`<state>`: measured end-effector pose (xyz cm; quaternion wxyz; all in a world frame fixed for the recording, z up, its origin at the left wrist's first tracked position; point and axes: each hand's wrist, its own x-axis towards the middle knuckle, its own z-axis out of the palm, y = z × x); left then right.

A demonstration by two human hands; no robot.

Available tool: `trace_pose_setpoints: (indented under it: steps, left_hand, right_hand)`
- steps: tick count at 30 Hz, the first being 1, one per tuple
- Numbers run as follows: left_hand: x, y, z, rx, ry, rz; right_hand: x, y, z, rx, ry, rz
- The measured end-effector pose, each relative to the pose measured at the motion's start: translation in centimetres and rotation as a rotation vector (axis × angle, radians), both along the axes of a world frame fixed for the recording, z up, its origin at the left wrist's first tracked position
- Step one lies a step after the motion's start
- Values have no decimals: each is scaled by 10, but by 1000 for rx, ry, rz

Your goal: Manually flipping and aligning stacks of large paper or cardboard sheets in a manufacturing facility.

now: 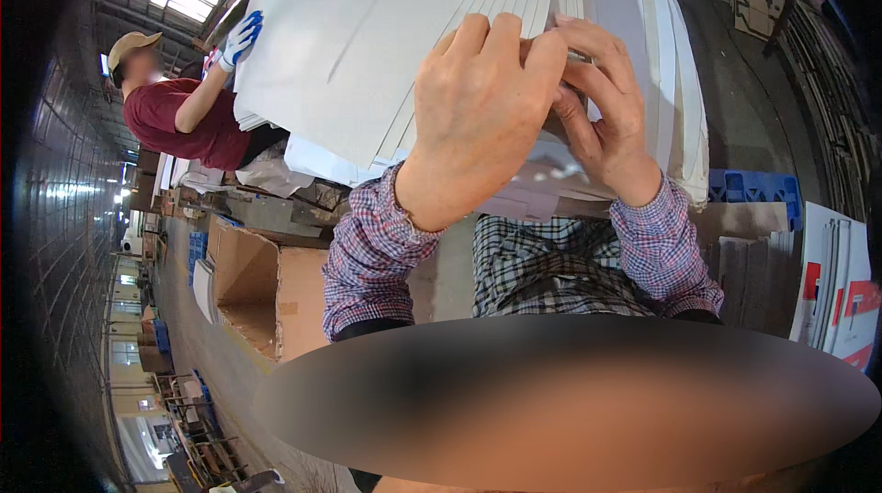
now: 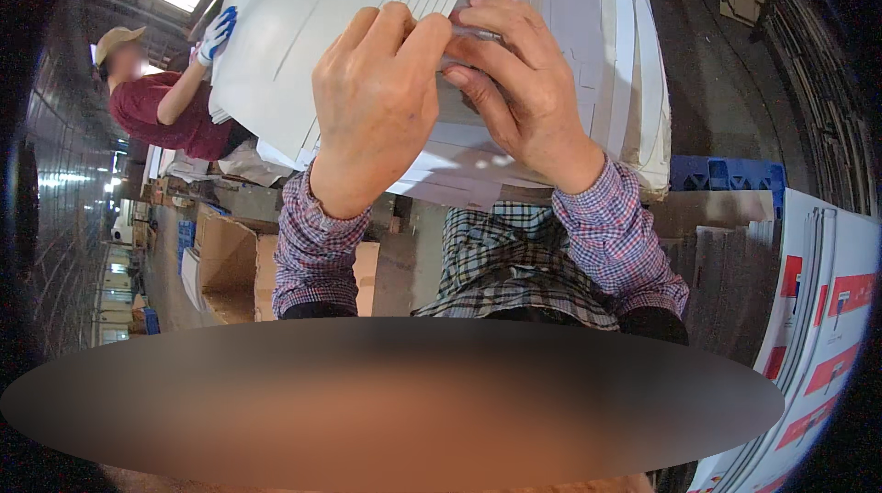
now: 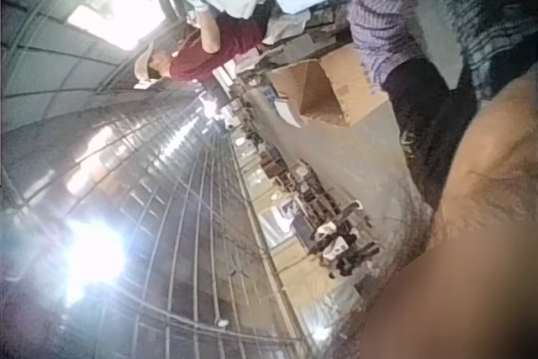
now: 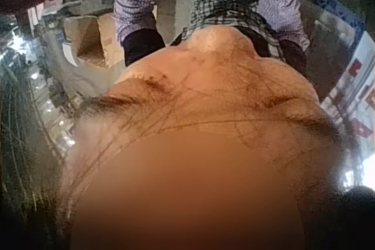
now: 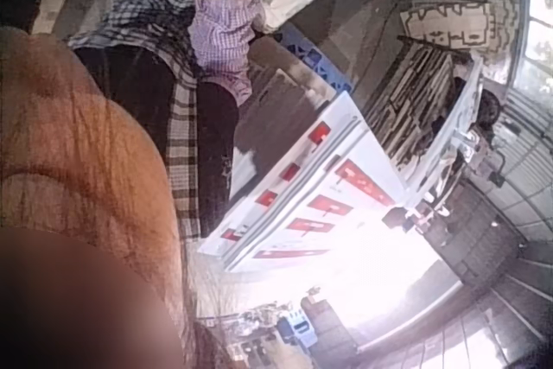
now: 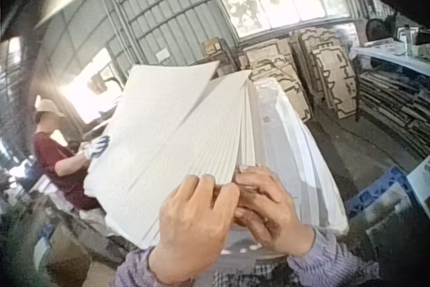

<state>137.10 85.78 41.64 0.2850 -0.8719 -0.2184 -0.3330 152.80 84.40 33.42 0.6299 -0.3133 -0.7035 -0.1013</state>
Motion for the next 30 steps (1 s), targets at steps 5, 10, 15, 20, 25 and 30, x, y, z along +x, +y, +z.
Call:
trace_pose_setpoints:
  steps: [5, 10, 15, 20, 25, 30]
  left_hand:
    - [-25, -14, 3, -108, 58, 31]
    - [-97, -5, 51, -536, 251, -73]
    - [-154, 30, 11, -589, 43, -8]
    - [-152, 31, -20, -342, 17, 67]
    - [-156, 39, -43, -123, -133, 70]
    - [-170, 40, -55, 58, -285, 50]
  right_hand:
    - [-13, -6, 4, -51, -3, 0]
    - [-20, -11, -9, -135, 68, 151]
    - [-40, -19, -11, -180, 101, 166]
    - [-51, -21, -16, -183, 81, 123]
    - [-63, -17, -11, -196, 85, 115]
    - [-81, -20, -4, -180, 80, 96]
